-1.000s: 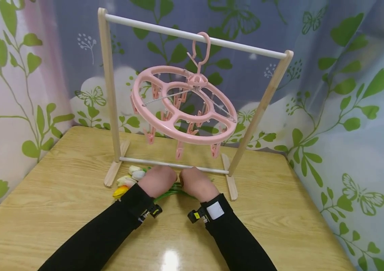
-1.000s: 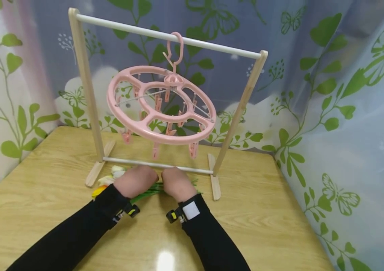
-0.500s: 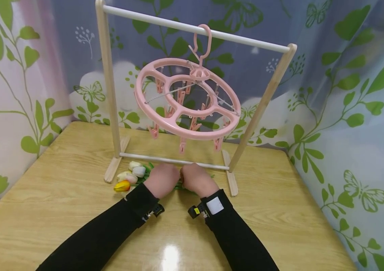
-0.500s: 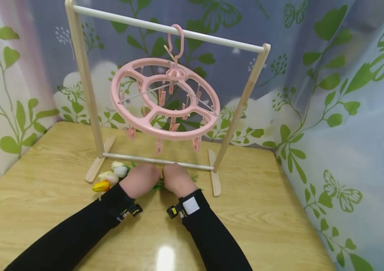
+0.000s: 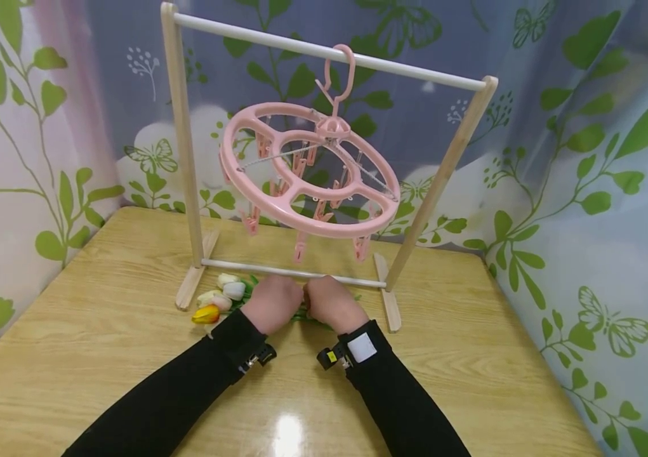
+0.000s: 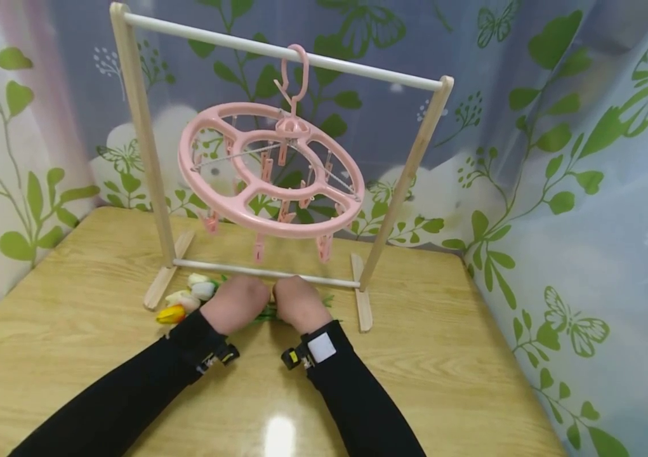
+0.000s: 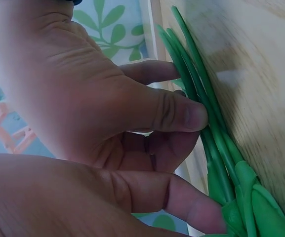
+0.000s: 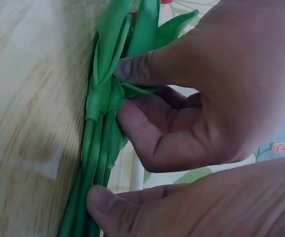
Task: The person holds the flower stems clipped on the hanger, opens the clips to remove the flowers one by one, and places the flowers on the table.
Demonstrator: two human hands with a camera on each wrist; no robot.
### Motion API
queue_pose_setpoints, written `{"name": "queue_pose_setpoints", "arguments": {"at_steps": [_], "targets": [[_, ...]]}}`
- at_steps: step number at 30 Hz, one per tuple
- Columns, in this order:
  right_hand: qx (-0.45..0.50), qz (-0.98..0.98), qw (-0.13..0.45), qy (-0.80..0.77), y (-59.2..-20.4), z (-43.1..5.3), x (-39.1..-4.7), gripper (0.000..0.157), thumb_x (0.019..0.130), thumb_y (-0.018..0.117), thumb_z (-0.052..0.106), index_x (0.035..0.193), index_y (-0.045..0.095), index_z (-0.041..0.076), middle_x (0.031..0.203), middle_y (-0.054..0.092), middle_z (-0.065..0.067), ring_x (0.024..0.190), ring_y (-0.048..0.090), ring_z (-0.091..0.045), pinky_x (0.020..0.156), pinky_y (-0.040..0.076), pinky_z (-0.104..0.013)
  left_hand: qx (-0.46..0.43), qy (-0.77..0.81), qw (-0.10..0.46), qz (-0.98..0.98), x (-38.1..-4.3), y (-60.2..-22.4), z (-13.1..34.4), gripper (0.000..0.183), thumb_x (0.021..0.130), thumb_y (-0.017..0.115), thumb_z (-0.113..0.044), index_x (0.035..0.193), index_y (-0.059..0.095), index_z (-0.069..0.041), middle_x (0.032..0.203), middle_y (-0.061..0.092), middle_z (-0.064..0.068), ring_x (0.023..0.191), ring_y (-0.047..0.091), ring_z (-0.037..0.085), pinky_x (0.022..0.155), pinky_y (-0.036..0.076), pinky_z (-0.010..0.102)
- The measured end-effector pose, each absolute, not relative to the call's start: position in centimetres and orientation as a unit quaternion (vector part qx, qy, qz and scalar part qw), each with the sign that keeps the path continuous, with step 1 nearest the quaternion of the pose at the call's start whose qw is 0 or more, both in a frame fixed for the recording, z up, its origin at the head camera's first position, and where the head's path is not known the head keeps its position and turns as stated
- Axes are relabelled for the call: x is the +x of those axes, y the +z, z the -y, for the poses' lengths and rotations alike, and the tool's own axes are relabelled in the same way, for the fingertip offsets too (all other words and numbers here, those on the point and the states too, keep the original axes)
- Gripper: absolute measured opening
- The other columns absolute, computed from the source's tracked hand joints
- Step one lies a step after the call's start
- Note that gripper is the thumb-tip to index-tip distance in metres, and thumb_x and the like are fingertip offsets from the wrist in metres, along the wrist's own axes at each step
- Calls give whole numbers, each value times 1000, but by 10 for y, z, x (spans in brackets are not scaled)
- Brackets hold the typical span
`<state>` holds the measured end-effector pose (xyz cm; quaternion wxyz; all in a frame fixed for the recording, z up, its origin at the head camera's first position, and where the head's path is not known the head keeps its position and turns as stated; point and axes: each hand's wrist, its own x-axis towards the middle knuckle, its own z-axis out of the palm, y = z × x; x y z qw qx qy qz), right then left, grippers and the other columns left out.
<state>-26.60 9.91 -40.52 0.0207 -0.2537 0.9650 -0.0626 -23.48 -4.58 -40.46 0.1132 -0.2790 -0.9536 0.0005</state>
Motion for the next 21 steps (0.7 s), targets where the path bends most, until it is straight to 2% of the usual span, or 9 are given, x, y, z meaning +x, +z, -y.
{"name": "queue_pose_setpoints", "arguments": {"at_steps": [6,10,12,14,17,19,21], "targets": [[-257,-963,32,-75,-410,-100,-268,29,74,79,1,59,59,14,59,53,4,54,46,-13,53,41,-25,-298,-19,111,948,-237,-409,53,36,94,62,-1,62,49,-10,60,42,4,55,51,19,49,47,33],[-255,-961,50,-88,-413,-100,-269,26,77,81,4,61,63,13,59,56,3,54,46,-12,54,41,-24,-335,2,142,931,-239,-411,62,36,93,63,-1,62,50,-11,61,47,5,56,54,18,50,48,32],[-252,-961,59,-94,-416,-101,-267,25,78,81,4,61,64,12,59,56,3,53,45,-12,52,40,-24,-356,11,138,924,-238,-410,66,36,93,63,-2,62,49,-13,61,46,3,55,50,14,51,45,28],[-250,-962,62,-92,-418,-101,-265,29,79,81,6,59,62,13,56,54,4,52,43,-11,52,39,-23,-369,9,100,924,-238,-408,69,37,92,64,0,63,47,-15,61,41,0,53,39,12,53,37,25],[-249,-963,61,-86,-419,-99,-264,28,80,82,8,60,62,14,58,54,5,53,44,-11,53,39,-23,-352,-25,11,935,-240,-400,71,36,86,69,1,66,46,-17,63,34,-2,58,27,12,56,26,26],[-250,-962,59,-87,-418,-98,-264,26,79,82,9,62,63,14,60,55,4,55,46,-11,55,41,-24,-339,-37,-22,940,-239,-392,72,35,81,73,2,66,48,-17,63,36,-3,58,28,13,57,28,27],[-253,-962,55,-91,-415,-98,-264,21,79,83,11,67,66,14,63,58,5,57,50,-10,56,43,-24,-341,-35,-13,939,-235,-381,74,33,77,79,-3,68,51,-18,64,42,-3,57,36,11,56,35,27]]}}
